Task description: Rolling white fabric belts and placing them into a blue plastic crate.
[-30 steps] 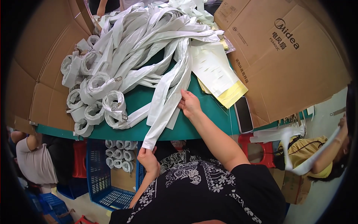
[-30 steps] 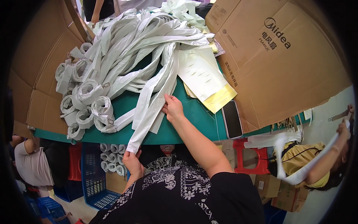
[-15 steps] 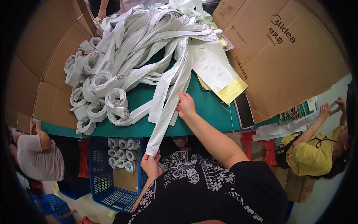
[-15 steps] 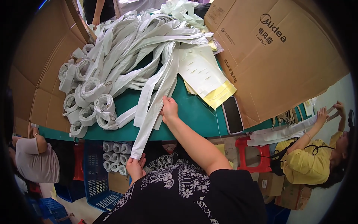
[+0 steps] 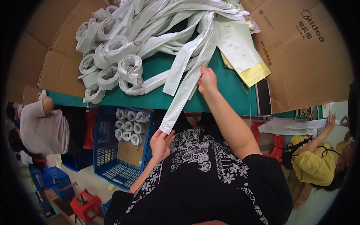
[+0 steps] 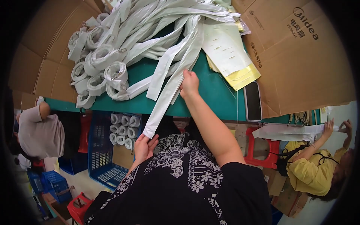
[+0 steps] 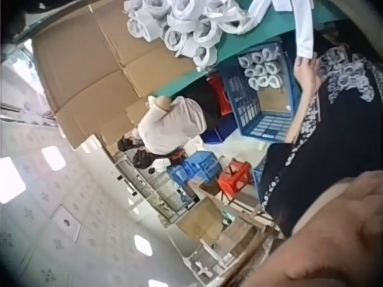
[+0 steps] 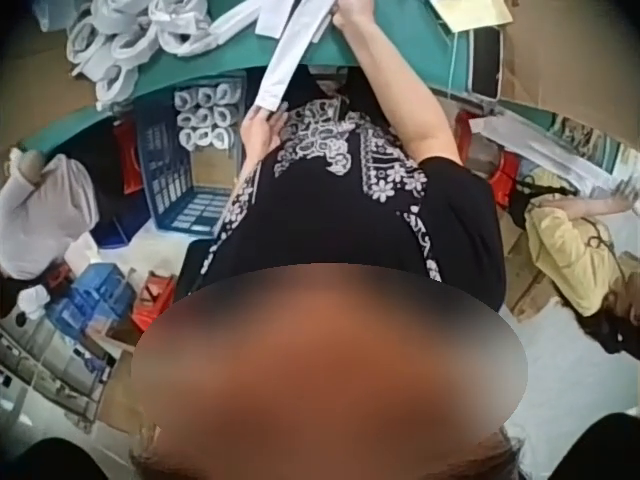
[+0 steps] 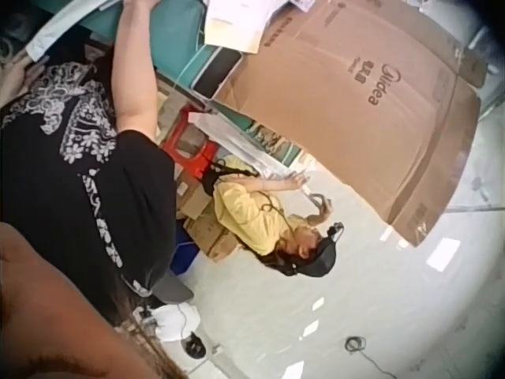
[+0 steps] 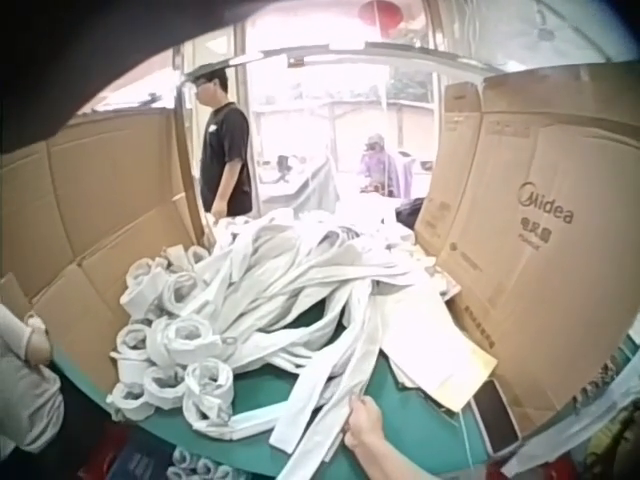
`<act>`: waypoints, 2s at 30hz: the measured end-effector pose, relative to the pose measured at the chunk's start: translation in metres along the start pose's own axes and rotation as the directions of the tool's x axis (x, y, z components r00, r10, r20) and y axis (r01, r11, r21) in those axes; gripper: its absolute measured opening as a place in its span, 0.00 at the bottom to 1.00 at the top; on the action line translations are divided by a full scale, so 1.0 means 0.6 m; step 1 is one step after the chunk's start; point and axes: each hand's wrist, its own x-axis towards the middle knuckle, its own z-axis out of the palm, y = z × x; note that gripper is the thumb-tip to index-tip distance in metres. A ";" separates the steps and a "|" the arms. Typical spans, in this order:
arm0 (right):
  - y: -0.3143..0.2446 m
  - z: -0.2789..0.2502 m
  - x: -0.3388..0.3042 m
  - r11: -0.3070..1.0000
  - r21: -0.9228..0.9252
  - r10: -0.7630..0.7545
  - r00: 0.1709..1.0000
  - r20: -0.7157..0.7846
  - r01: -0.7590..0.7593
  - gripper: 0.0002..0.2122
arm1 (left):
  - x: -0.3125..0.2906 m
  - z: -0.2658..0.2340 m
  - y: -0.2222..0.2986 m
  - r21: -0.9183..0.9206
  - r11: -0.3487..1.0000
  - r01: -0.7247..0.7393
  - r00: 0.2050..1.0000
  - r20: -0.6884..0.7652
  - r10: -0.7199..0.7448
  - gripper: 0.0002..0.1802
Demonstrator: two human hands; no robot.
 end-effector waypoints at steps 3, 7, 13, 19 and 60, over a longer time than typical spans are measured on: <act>-0.001 -0.008 0.014 1.000 0.018 -0.024 1.000 -0.016 0.024 0.09 | 0.001 -0.016 -0.007 -0.028 0.999 0.015 1.000 0.003 -0.015 0.17; -0.013 -0.009 -0.005 0.998 0.044 -0.053 0.999 -0.010 0.053 0.11 | 0.004 -0.044 -0.026 -0.152 0.987 0.048 0.995 0.092 -0.034 0.15; -0.043 -0.032 -0.110 0.923 -0.296 0.335 0.892 0.304 -0.246 0.15 | 0.003 -0.105 -0.009 0.231 0.972 -0.037 0.774 0.622 -0.119 0.25; -0.070 -0.020 -0.126 0.907 -0.225 0.415 0.849 0.327 -0.357 0.14 | 0.035 0.009 0.119 0.082 -0.507 -0.858 -0.093 0.946 0.312 0.30; -0.061 -0.144 -0.222 0.833 -0.113 0.548 0.836 0.026 -0.542 0.09 | 0.075 0.214 0.099 -0.042 -0.119 -0.992 -0.060 0.986 0.154 0.33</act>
